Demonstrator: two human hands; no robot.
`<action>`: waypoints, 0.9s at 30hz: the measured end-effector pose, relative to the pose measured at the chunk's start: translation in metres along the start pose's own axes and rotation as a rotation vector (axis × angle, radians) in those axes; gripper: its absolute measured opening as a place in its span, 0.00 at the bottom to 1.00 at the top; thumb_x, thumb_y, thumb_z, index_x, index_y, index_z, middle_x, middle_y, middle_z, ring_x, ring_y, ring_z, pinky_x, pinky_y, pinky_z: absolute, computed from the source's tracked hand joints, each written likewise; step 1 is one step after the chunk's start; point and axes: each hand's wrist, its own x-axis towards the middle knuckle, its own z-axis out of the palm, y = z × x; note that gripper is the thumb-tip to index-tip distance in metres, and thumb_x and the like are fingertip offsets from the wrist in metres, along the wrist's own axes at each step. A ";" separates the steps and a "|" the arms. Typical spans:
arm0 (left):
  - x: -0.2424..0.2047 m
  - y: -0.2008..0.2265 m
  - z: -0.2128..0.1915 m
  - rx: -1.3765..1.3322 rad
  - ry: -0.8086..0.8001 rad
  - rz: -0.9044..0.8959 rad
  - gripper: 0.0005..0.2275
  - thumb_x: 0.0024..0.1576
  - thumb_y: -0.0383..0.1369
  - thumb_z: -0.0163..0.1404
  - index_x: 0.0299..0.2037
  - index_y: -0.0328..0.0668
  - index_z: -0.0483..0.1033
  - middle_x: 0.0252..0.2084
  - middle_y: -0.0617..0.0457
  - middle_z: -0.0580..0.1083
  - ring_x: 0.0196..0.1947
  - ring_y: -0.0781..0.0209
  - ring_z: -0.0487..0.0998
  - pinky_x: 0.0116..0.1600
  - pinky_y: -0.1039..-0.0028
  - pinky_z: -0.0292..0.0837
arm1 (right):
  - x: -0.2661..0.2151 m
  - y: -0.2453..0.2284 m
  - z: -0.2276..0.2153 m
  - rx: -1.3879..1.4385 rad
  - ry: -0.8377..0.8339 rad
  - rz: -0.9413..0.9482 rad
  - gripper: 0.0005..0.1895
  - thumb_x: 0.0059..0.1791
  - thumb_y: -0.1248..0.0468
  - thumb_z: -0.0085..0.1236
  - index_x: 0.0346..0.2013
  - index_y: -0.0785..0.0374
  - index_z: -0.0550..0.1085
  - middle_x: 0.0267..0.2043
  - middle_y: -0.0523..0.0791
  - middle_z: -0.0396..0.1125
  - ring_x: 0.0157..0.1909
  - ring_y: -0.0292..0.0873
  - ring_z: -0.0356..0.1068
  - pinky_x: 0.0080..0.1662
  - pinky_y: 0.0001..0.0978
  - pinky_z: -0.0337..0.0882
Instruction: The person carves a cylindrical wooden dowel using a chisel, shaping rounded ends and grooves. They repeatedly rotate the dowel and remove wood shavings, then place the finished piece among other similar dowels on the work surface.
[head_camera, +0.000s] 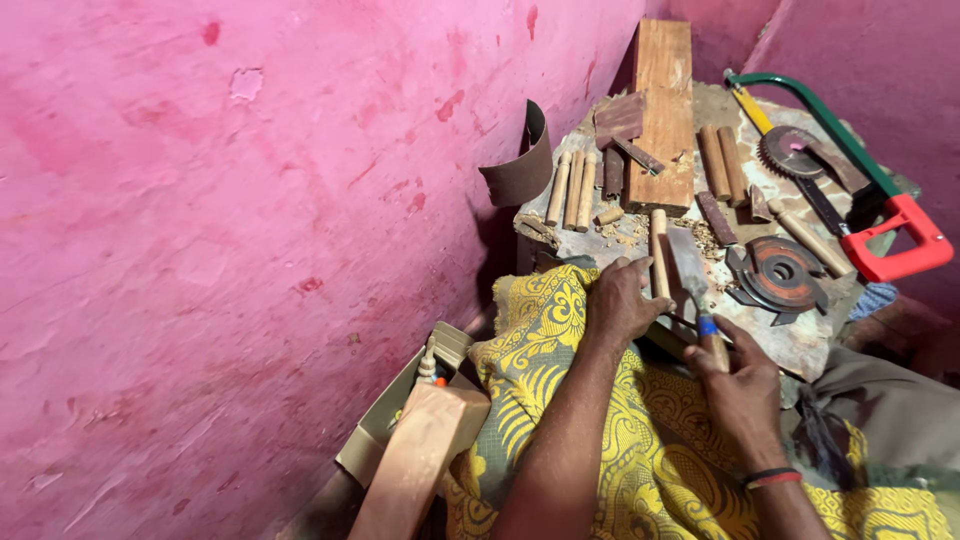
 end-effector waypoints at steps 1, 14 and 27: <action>0.001 -0.003 0.004 -0.012 0.000 0.002 0.36 0.42 0.38 0.70 0.64 0.42 0.72 0.46 0.48 0.77 0.51 0.51 0.76 0.58 0.60 0.73 | -0.003 0.001 -0.002 -0.092 0.023 0.029 0.28 0.46 0.66 0.66 0.61 0.64 0.71 0.35 0.46 0.72 0.29 0.37 0.67 0.30 0.29 0.66; 0.005 -0.021 0.018 -0.051 0.026 0.003 0.32 0.43 0.39 0.69 0.60 0.45 0.76 0.47 0.46 0.76 0.46 0.53 0.78 0.55 0.62 0.75 | -0.025 0.013 -0.011 0.447 -0.046 0.248 0.16 0.55 0.60 0.49 0.50 0.70 0.73 0.29 0.46 0.66 0.22 0.38 0.62 0.23 0.31 0.64; -0.012 -0.013 0.019 -0.003 0.178 -0.017 0.26 0.45 0.37 0.69 0.57 0.52 0.80 0.45 0.44 0.74 0.52 0.48 0.74 0.60 0.59 0.71 | -0.037 0.028 0.010 0.208 -0.055 0.028 0.28 0.52 0.65 0.55 0.68 0.63 0.69 0.37 0.42 0.71 0.27 0.33 0.64 0.27 0.27 0.64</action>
